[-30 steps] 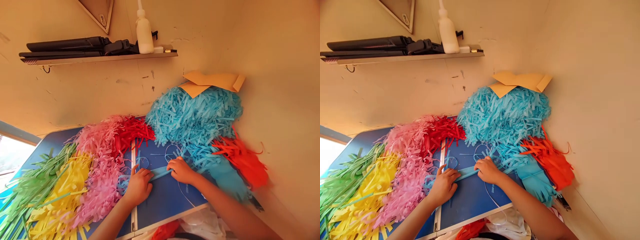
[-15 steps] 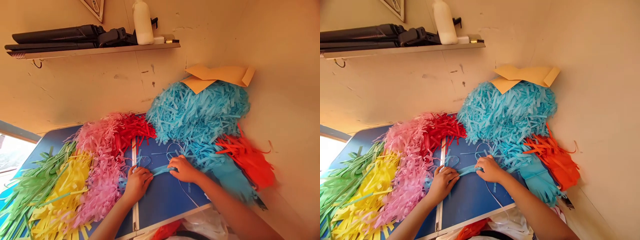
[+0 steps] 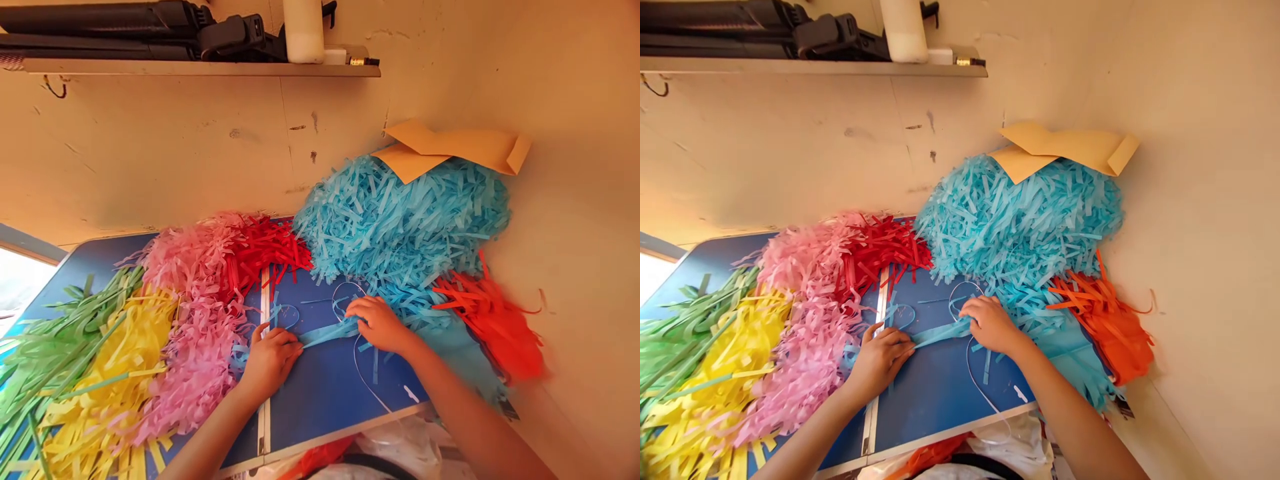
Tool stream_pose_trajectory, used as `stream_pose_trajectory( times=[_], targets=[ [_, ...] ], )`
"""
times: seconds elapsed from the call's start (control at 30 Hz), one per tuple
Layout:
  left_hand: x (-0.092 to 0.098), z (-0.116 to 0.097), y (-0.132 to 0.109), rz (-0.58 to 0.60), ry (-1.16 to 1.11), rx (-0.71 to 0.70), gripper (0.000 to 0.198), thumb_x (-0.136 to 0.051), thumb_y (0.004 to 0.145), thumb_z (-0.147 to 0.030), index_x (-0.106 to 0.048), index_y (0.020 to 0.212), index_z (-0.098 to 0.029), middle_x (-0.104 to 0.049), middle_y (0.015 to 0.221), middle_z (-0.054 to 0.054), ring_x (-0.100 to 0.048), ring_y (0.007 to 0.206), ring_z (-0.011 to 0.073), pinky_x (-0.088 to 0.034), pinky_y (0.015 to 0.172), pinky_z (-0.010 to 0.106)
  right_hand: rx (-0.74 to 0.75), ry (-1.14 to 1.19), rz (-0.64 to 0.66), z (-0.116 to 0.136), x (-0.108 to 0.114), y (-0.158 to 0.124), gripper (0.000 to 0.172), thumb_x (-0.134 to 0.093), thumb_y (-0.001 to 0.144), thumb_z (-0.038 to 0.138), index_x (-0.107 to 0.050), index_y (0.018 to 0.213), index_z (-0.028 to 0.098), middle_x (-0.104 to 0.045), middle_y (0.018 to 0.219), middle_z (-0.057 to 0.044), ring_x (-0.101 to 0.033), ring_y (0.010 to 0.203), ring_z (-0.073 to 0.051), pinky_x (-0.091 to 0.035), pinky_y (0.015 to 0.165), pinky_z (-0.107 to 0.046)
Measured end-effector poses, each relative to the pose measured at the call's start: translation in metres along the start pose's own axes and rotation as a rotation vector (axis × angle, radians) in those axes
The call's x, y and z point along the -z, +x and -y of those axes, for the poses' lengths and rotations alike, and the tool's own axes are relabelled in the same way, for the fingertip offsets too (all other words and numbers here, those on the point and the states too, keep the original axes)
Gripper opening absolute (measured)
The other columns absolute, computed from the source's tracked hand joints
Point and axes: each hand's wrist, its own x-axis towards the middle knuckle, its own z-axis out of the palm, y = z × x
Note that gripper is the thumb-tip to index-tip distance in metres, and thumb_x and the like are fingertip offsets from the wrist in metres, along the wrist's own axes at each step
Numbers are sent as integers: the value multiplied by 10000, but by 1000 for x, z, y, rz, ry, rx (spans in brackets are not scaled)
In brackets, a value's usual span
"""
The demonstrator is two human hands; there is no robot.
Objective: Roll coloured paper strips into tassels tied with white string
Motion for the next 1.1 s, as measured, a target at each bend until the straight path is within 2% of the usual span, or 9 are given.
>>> stream_pose_trajectory(
  times=[0.1,0.17,0.2,0.27,0.3,0.47,0.63,0.83,1.1],
  targets=[
    [2,-1,1,11,21,-6,253,-495,962,-286,-745,930,-301,-740,932,5,-655,921,206,-290,1055,516,109,-74,-78,22,-10,-2,351,-635,804,192,-624,1153,224,-611,1274,-74,-509,1161,-264,-311,991,-440],
    [2,-1,1,9,36,-9,247,-502,959,-282,-747,933,-304,-741,931,5,-657,919,209,-295,1049,513,185,-173,-60,32,-23,-1,354,-706,800,256,-623,1143,223,-612,1267,-79,-497,1163,-274,-281,1002,-456],
    [2,-2,1,10,40,-10,240,-509,957,-279,-746,937,-307,-741,934,2,-658,922,212,-293,1048,515,196,-219,-52,34,-29,-1,283,-712,818,262,-642,1090,225,-635,1219,-72,-506,1136,-268,-280,982,-452],
    [2,-2,0,11,44,-7,227,-521,953,-273,-744,941,-313,-740,942,-3,-655,937,217,-283,1048,522,182,-266,-48,31,-39,-2,67,-689,867,236,-670,931,226,-680,1072,-44,-528,1054,-242,-287,919,-425],
    [2,-3,0,11,44,-5,222,-525,952,-272,-743,944,-315,-739,945,-4,-653,945,218,-278,1050,525,175,-264,-47,27,-41,-2,17,-676,884,223,-671,868,225,-691,1008,-28,-533,1021,-229,-286,892,-410],
    [-2,-4,-3,5,33,25,189,-558,940,-336,-743,967,-305,-730,959,6,-639,961,220,-277,1052,520,116,-177,-14,11,-41,-4,113,-641,934,224,-688,832,228,-704,885,12,-545,903,-181,-270,817,-364],
    [-8,-7,1,-53,29,163,306,-485,973,-363,-743,847,-256,-732,902,24,-638,913,219,-349,976,478,-23,-193,-4,13,-41,5,203,-587,969,268,-684,799,215,-648,808,9,-516,851,-173,-264,766,-335],
    [-11,-12,12,-31,113,241,393,-456,969,-363,-716,715,-215,-723,783,40,-623,825,225,-386,837,431,-124,-248,-77,13,-51,14,194,-642,899,261,-649,719,188,-621,792,-13,-493,847,-190,-264,750,-333],
    [-11,-10,24,14,173,241,372,-500,928,-361,-676,639,-206,-712,712,47,-626,780,234,-366,738,385,-137,-252,-98,9,-60,16,191,-643,849,244,-609,668,194,-594,744,-14,-483,814,-195,-261,733,-339]
  ],
)
